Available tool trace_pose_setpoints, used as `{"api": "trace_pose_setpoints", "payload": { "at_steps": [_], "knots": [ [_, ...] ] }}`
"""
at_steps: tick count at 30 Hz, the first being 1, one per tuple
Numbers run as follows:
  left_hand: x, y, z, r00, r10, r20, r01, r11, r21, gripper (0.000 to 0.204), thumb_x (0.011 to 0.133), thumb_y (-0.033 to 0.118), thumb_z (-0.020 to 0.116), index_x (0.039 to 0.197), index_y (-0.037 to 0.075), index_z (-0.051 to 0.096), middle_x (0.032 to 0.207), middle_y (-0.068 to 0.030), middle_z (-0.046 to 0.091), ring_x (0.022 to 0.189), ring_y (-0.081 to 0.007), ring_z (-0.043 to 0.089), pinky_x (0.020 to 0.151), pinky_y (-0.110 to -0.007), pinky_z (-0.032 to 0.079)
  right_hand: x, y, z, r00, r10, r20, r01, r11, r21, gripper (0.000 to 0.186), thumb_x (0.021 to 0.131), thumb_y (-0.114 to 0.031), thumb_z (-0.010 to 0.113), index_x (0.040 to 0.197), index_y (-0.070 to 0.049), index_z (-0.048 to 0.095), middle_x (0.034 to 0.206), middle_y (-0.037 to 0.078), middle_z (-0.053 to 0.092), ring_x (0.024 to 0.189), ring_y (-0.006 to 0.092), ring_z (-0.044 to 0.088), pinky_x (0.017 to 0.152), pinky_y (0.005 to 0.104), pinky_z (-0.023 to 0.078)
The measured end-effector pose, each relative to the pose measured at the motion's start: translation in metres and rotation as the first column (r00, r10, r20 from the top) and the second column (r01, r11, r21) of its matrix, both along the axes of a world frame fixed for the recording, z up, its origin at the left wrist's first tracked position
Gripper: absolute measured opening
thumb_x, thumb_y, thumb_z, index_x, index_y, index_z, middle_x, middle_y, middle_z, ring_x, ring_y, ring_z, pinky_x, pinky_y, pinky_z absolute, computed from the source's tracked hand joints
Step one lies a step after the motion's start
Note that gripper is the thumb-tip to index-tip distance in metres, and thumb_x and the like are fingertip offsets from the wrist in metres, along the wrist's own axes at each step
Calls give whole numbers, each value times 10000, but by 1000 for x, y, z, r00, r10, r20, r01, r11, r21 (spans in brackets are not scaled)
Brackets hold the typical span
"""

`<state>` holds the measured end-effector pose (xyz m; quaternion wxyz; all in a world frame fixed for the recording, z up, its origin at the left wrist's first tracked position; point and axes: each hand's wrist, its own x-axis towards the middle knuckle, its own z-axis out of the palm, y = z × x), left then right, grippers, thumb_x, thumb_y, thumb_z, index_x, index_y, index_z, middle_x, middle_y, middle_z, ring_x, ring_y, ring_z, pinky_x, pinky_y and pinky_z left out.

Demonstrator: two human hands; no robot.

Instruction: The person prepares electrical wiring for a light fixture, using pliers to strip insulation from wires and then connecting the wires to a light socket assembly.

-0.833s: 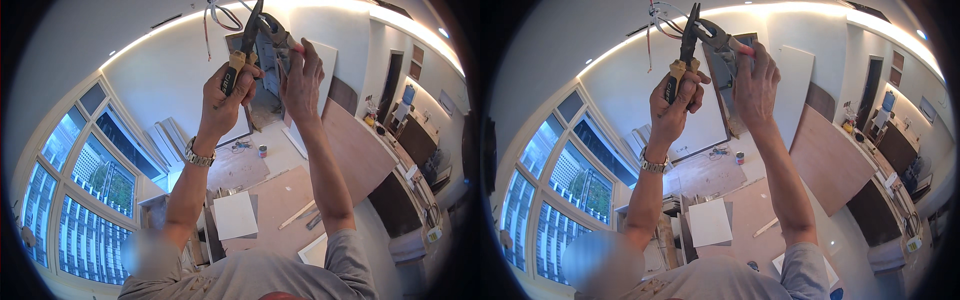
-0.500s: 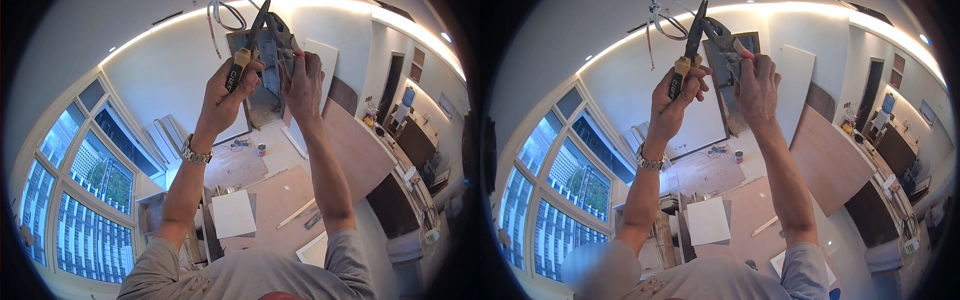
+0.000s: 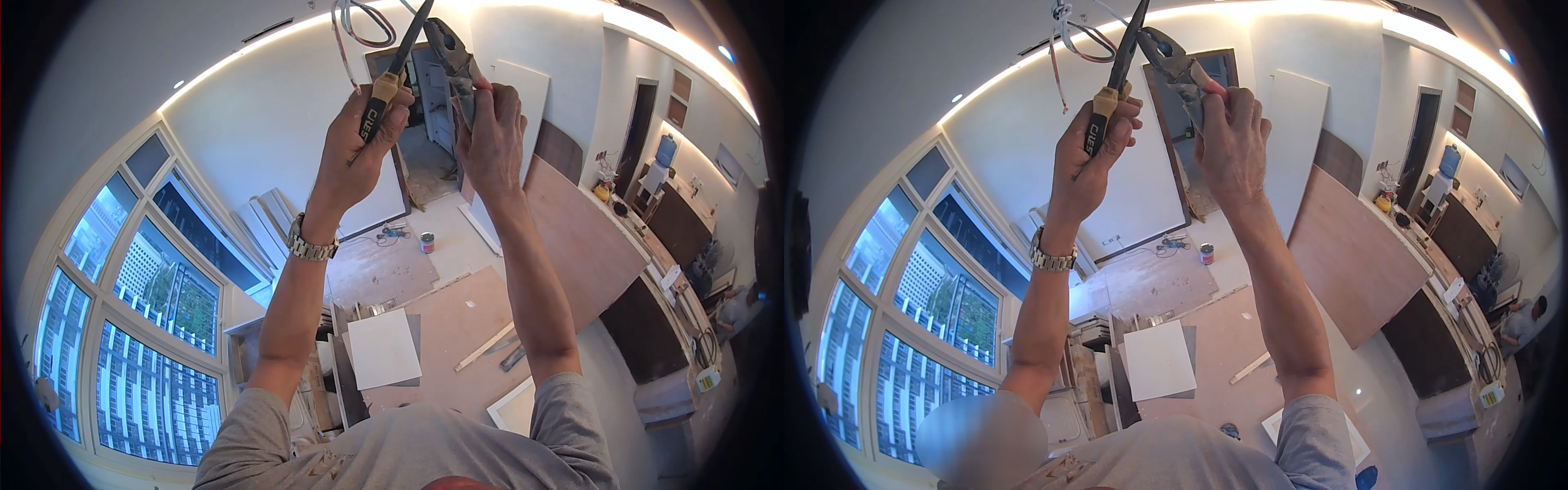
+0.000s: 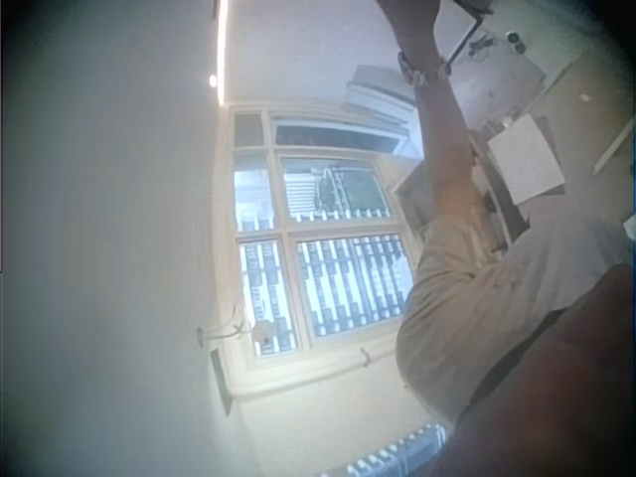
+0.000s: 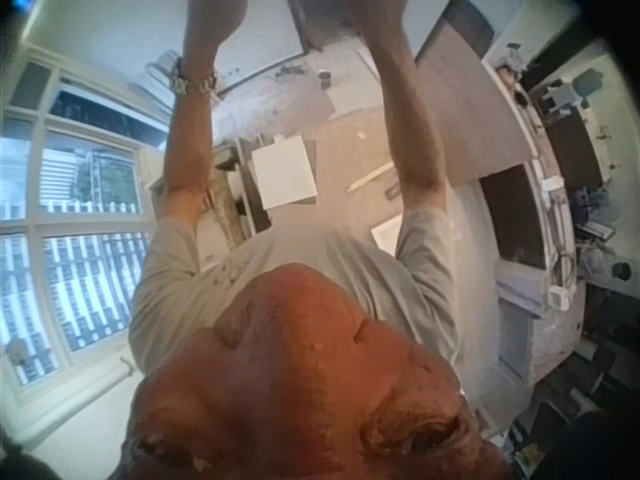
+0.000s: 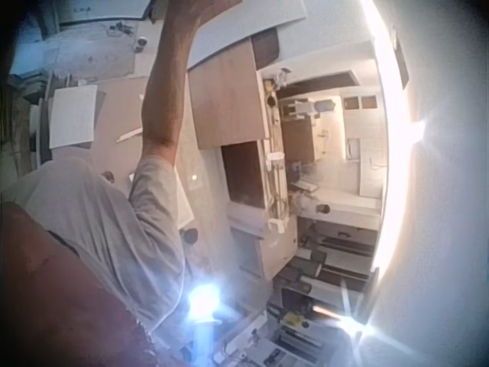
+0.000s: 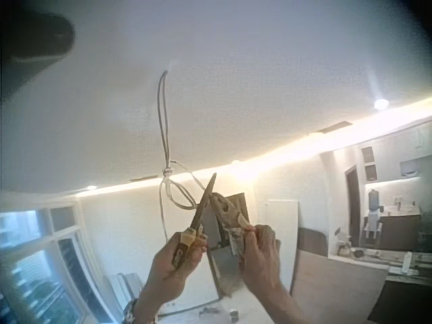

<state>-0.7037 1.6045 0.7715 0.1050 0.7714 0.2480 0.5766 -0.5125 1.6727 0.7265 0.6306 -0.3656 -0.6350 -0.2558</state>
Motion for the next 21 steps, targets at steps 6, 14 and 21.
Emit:
{"api": "trace_pose_setpoints", "payload": {
  "at_steps": [6,14,21],
  "knots": [
    [0,0,8,1000,28,-12,-27,1000,4,287,1068,303,626,1186,43,651,933,5,601,821,-74,542,710,-246,462,-3,-2,0,1000,2,5,-2,1000,-2,436,770,-6,759,1171,-58,594,1165,107,537,1075,312,565,828,484,465],
    [-4,2,12,997,-77,-11,76,994,-74,289,1084,297,590,1177,24,568,999,-63,673,757,-87,570,630,-253,480,-10,0,1,1000,-2,9,2,999,35,403,952,-180,732,1266,0,554,1317,200,519,1154,384,557,930,523,446],
    [5,-5,13,955,-268,129,290,935,-203,301,1098,276,560,1222,8,503,998,-115,679,726,-102,573,597,-248,470,-19,31,18,999,-40,-32,46,982,185,404,964,-163,717,1270,37,543,1470,283,396,1298,457,471,1087,583,371]
  ]
}}
